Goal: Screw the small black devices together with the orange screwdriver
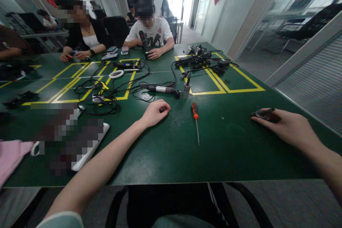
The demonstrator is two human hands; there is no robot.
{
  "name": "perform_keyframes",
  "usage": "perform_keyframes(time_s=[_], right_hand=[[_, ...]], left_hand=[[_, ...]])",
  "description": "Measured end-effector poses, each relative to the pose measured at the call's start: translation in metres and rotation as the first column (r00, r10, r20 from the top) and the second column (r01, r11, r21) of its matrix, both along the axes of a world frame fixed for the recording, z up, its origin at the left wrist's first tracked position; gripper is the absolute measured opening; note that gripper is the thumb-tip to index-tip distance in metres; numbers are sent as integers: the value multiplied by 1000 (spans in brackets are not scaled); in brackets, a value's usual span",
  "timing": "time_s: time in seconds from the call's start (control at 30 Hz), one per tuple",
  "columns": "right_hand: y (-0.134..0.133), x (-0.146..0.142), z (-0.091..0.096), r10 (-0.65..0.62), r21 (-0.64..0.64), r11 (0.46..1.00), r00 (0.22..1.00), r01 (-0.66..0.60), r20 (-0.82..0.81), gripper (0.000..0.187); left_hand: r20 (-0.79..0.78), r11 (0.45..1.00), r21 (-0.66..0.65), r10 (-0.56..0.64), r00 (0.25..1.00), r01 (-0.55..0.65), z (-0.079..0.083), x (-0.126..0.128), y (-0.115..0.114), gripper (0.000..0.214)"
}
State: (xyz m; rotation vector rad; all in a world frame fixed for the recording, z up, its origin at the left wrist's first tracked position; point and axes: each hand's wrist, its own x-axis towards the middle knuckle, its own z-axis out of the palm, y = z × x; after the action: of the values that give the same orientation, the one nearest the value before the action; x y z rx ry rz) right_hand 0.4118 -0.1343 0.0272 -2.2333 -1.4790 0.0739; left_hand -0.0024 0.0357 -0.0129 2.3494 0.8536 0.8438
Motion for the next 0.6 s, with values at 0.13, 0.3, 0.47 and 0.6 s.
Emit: perform_keyframes(time_s=[0.13, 0.3, 0.47, 0.6], right_hand=[[-26, 21, 4, -247, -75, 966, 969, 247, 18, 100], [-45, 40, 0, -401, -118, 909, 916, 400, 14, 68], [-49, 36, -1, -418, -105, 903, 908, 418, 21, 58], [-47, 28, 1, -344, -91, 935, 939, 344, 13, 69]], left_hand=[[0, 1000, -6, -1, 1000, 1, 0, -1, 1, 14], [11, 1000, -21, -14, 1000, 14, 3, 3, -9, 11], [-60, 984, 58, -164, 985, 167, 3, 14, -25, 12], [-173, 954, 123, -250, 953, 272, -1, 17, -28, 16]])
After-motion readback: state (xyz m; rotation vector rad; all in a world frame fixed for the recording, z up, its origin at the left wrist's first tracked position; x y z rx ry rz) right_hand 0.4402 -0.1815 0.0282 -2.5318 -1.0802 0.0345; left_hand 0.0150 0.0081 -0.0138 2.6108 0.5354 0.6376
